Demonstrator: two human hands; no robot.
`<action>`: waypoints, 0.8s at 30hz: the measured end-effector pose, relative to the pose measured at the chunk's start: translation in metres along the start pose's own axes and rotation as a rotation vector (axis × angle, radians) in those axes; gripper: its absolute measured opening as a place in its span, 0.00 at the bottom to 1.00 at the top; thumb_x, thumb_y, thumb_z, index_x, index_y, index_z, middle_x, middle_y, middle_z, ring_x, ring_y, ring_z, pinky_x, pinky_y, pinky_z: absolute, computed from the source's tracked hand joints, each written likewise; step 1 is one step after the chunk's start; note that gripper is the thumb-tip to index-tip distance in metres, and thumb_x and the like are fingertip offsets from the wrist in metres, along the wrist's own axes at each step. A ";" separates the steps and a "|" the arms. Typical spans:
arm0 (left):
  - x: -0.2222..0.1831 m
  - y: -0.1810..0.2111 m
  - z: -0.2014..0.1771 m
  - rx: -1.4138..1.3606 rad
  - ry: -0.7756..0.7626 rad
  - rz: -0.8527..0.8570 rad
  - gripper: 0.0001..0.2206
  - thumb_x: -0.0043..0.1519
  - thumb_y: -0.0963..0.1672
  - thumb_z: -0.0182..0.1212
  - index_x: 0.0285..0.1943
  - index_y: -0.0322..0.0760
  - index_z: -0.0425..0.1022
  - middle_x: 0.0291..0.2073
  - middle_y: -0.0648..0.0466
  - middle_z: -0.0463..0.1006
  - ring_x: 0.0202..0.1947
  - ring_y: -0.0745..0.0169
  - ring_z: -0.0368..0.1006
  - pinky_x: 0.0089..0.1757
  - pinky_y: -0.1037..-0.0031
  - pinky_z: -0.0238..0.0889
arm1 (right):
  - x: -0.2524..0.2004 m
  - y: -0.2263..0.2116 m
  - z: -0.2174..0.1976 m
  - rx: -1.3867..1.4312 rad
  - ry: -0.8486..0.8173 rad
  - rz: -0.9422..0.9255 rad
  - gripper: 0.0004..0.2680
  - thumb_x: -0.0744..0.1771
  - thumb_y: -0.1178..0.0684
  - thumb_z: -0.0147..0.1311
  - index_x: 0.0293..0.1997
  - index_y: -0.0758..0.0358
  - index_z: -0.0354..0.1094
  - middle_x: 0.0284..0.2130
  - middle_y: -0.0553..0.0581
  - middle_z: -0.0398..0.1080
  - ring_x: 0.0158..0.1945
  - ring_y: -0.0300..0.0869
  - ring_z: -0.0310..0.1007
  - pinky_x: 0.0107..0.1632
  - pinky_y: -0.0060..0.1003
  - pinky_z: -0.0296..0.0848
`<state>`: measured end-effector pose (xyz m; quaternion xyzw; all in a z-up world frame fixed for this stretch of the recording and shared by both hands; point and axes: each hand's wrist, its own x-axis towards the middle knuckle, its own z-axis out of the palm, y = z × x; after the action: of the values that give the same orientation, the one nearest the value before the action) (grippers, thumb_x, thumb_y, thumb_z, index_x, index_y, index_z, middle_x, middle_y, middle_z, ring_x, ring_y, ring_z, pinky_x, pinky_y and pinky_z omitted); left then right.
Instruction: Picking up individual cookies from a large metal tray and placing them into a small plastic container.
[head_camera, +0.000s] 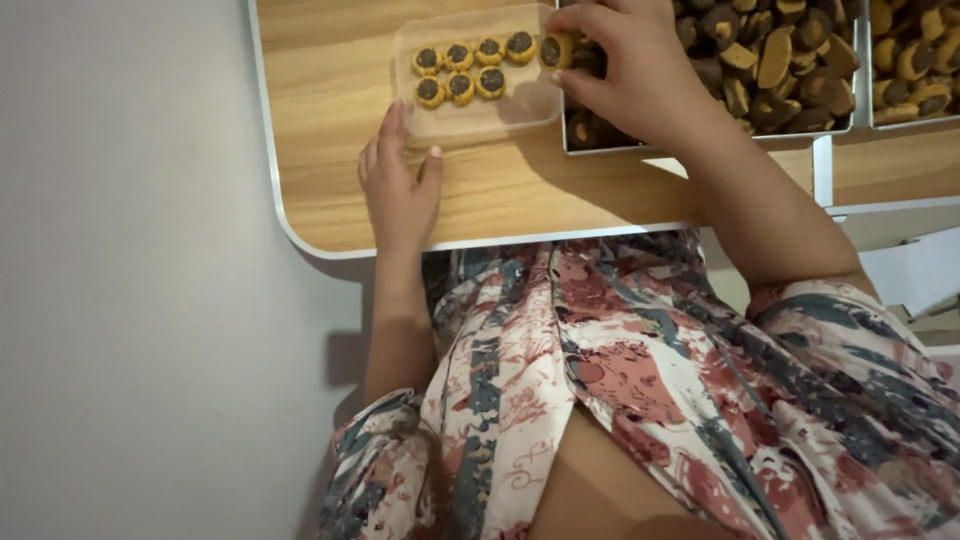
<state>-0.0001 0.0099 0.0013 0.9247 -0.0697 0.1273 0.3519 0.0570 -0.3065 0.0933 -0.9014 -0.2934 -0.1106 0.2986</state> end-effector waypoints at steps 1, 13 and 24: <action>0.000 0.001 -0.001 -0.003 -0.008 -0.012 0.28 0.66 0.47 0.60 0.76 0.43 0.57 0.68 0.51 0.73 0.66 0.45 0.66 0.64 0.55 0.51 | 0.002 0.003 0.005 -0.041 -0.016 -0.033 0.14 0.69 0.58 0.68 0.61 0.69 0.74 0.54 0.64 0.71 0.58 0.59 0.65 0.56 0.53 0.59; 0.003 0.019 -0.013 -0.010 -0.085 -0.096 0.26 0.69 0.47 0.57 0.77 0.45 0.56 0.70 0.51 0.70 0.68 0.45 0.64 0.66 0.52 0.49 | 0.032 0.026 0.061 -0.319 -0.267 -0.051 0.15 0.65 0.53 0.65 0.58 0.63 0.77 0.51 0.60 0.76 0.55 0.55 0.70 0.49 0.53 0.66; 0.002 0.020 -0.013 -0.014 -0.067 -0.079 0.26 0.69 0.47 0.58 0.77 0.47 0.55 0.70 0.53 0.71 0.69 0.46 0.65 0.67 0.51 0.49 | 0.029 0.038 0.084 -0.571 -0.178 -0.188 0.13 0.62 0.56 0.59 0.50 0.57 0.82 0.40 0.51 0.79 0.45 0.49 0.76 0.38 0.46 0.67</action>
<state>-0.0045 0.0035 0.0235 0.9280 -0.0456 0.0817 0.3607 0.1045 -0.2676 0.0194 -0.9240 -0.3574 -0.1360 -0.0050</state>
